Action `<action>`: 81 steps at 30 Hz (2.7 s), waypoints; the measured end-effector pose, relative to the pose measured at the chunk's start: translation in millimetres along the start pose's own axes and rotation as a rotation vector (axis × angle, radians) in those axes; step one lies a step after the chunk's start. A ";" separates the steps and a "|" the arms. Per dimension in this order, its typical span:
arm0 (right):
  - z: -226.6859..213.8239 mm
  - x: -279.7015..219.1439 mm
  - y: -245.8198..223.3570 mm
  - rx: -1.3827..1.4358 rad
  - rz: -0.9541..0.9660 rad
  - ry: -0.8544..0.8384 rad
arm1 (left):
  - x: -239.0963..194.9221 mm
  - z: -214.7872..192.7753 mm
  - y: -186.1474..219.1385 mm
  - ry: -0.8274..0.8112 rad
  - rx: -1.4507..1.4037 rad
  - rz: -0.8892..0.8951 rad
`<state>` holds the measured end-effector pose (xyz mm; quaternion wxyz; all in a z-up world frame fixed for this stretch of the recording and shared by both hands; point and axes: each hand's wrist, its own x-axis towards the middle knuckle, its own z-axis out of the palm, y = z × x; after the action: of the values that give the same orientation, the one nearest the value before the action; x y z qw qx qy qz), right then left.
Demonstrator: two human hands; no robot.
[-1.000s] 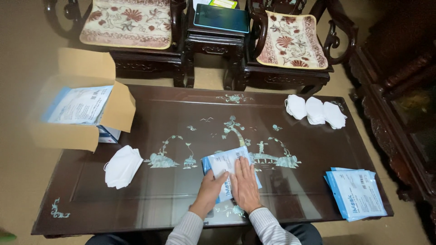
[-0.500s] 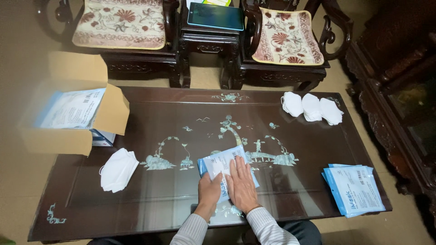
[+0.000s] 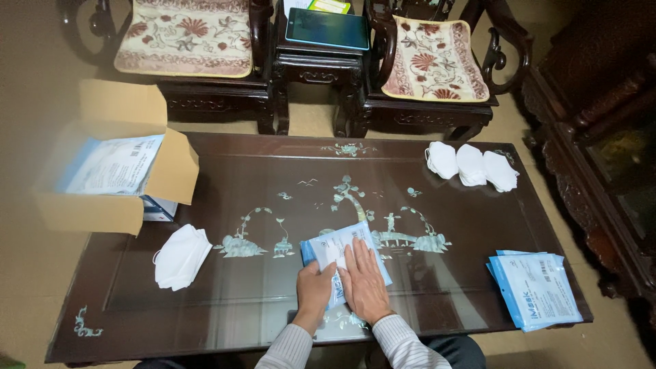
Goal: Packaging face masks into individual blue envelopes on a table
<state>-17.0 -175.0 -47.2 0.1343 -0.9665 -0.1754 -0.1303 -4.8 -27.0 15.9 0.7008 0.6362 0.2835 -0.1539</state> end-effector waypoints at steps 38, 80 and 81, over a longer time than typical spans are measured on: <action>4.1 -102.0 211.6 -0.153 0.448 0.120 | 82.7 -187.9 -10.1 0.516 0.459 0.843; -84.2 -21.2 44.5 0.608 0.723 0.460 | 13.0 -152.8 23.5 0.192 0.207 0.606; -100.8 0.5 11.8 0.993 0.909 0.381 | 9.9 -132.0 22.8 0.137 0.191 0.406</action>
<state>-32.8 -216.2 44.2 0.6296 -0.7288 0.2342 -0.1329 -10.5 106.9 24.5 0.6332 0.7525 0.1807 0.0074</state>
